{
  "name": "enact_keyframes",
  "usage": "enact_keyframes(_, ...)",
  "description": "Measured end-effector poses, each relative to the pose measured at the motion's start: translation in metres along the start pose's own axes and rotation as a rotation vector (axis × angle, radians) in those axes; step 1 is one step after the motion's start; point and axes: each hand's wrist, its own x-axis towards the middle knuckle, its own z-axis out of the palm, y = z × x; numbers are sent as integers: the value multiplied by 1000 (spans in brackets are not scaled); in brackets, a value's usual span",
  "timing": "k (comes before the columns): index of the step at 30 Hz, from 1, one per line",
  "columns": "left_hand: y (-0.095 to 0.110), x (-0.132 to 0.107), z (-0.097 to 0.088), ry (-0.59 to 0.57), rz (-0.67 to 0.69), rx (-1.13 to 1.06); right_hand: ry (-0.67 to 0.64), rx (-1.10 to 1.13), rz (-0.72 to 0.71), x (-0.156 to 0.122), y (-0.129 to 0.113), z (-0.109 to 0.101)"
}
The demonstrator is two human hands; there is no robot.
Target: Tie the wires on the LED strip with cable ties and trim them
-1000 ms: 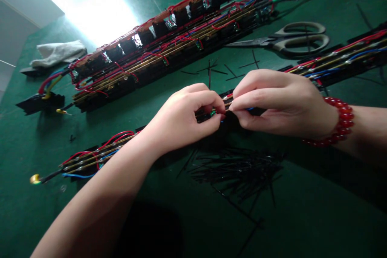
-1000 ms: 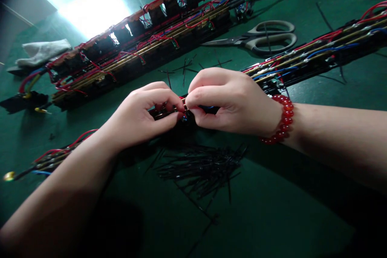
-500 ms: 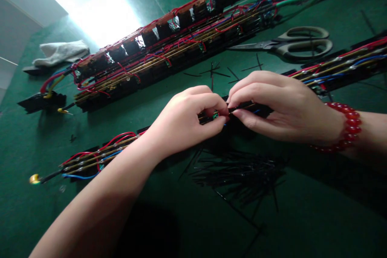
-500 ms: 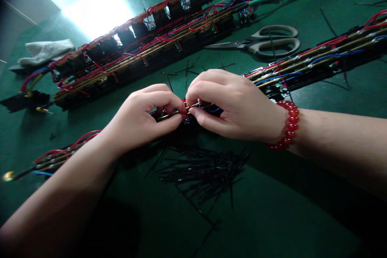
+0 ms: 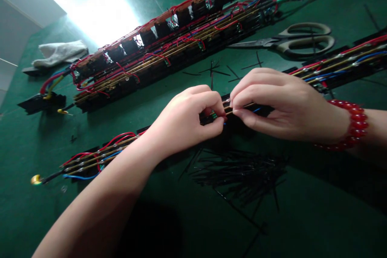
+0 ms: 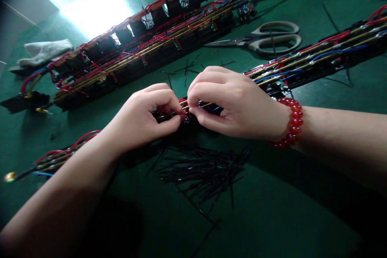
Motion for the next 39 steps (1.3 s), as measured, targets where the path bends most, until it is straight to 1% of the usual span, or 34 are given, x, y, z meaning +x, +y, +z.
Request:
enact_keyframes(5, 0, 1, 0, -13, 0, 21, -1, 50, 49, 1, -1, -2)
enact_keyframes(10, -1, 1, 0, -20, 0, 35, 13, 140, 197, 2, -4, -8)
enact_keyframes(14, -1, 2, 0, -27, 6, 57, 33, 270, 320, 5, -6, -12)
enact_keyframes(16, -1, 2, 0, -30, 6, 68, 54, 345, 362, 6, -7, -13)
enact_keyframes(19, -1, 2, 0, -29, 11, 68, 60, 415, 387, 6, -7, -15)
enact_keyframes(23, -2, 1, 0, -35, 25, 84, 36, 390, 344, 4, -5, -14)
enact_keyframes(25, -2, 0, 0, -46, 28, 97, 5, 343, 270, 3, -3, -11)
enact_keyframes(27, -3, 0, 0, -55, 35, 105, -21, 278, 165, 2, -1, -8)
enact_keyframes(29, -3, 0, 0, -54, 45, 107, -31, 219, 70, 1, 0, -5)
enact_keyframes(31, -4, 0, -1, -57, 53, 109, -23, 189, 16, 1, 1, -3)
enact_keyframes(35, -4, 0, -3, -93, 63, 126, 4, 169, 18, -1, -3, -3)
enact_keyframes(39, -4, 1, -4, -106, 78, 126, -9, 125, -13, -2, -11, -3)
